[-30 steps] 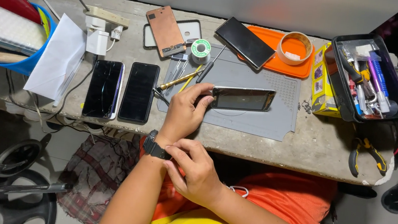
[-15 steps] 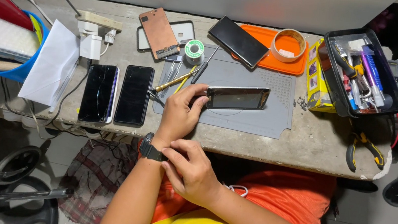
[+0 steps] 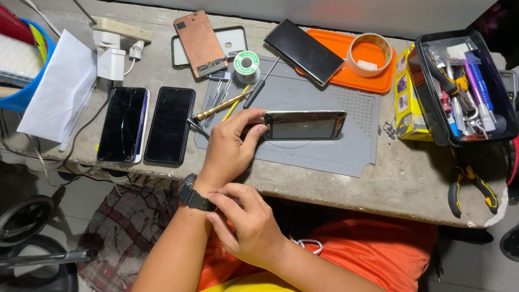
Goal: Repairing and testing a mobile phone by connecting a charging cable and checking the display functionality.
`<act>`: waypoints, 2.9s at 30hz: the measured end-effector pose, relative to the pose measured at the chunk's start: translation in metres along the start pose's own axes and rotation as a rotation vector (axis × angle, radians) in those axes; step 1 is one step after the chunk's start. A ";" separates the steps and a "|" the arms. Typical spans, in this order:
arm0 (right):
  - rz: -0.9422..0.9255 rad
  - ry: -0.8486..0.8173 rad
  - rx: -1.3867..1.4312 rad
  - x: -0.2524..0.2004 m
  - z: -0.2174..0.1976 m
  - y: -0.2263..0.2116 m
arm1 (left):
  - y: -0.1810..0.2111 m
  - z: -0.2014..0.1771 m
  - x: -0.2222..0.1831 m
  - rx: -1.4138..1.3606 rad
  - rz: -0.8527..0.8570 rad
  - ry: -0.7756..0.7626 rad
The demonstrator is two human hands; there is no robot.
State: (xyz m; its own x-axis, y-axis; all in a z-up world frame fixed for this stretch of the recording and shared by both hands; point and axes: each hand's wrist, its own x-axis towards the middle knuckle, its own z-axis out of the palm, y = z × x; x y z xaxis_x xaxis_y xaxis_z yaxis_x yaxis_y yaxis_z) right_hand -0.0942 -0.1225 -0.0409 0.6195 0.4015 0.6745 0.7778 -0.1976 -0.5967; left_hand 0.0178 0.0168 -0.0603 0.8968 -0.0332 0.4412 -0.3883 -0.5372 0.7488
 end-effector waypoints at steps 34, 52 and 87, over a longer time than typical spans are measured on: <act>0.439 0.298 -0.334 -0.012 -0.125 0.131 | 0.005 0.001 0.000 -0.039 -0.024 0.065; 0.412 0.283 -0.350 -0.012 -0.126 0.132 | 0.007 -0.001 0.001 -0.045 -0.031 0.062; 0.441 0.278 -0.357 -0.010 -0.128 0.130 | 0.009 -0.001 0.001 -0.047 -0.034 0.063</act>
